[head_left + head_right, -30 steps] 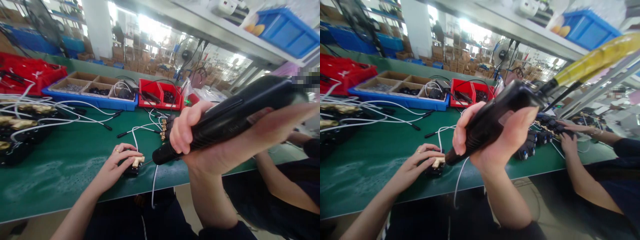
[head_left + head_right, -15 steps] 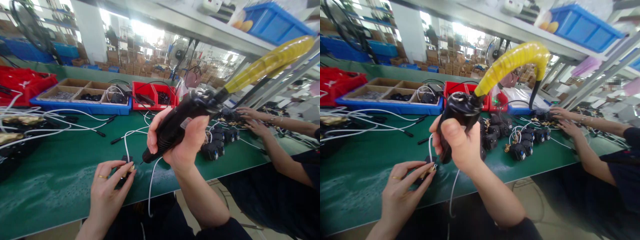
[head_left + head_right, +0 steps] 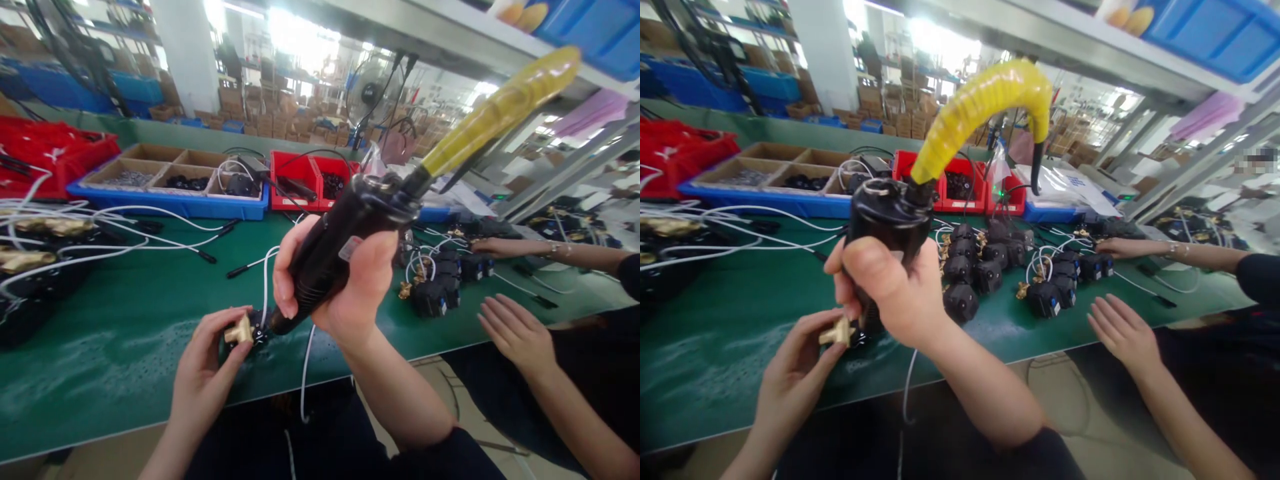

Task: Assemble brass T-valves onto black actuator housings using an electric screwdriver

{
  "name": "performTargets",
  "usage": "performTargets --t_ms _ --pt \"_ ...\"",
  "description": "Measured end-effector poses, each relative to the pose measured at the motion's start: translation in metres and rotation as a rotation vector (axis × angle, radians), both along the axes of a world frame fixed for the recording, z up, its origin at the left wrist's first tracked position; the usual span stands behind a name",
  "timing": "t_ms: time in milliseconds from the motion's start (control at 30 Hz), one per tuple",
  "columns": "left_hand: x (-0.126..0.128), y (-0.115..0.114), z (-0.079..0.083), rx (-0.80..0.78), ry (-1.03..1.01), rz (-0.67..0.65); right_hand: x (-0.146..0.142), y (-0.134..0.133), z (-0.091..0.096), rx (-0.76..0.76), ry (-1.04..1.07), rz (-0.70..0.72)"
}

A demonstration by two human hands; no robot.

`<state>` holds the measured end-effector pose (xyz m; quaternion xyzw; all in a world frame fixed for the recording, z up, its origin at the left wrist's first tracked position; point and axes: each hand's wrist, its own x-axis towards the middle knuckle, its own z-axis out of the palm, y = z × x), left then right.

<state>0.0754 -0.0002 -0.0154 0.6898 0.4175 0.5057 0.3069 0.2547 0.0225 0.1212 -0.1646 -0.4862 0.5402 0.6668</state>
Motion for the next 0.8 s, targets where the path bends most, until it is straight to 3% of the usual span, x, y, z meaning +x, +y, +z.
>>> performTargets --t_ms 367,600,800 --pt "-0.003 0.002 0.002 0.06 0.071 -0.001 -0.009 -0.002 -0.003 -0.036 -0.101 0.031" --pt "-0.003 0.003 -0.002 0.071 0.069 -0.012 -0.013 0.0 0.004 -0.151 -0.1 0.037" --pt "-0.004 0.004 -0.006 0.064 0.073 -0.01 -0.018 -0.004 0.01 -0.182 -0.235 -0.032"
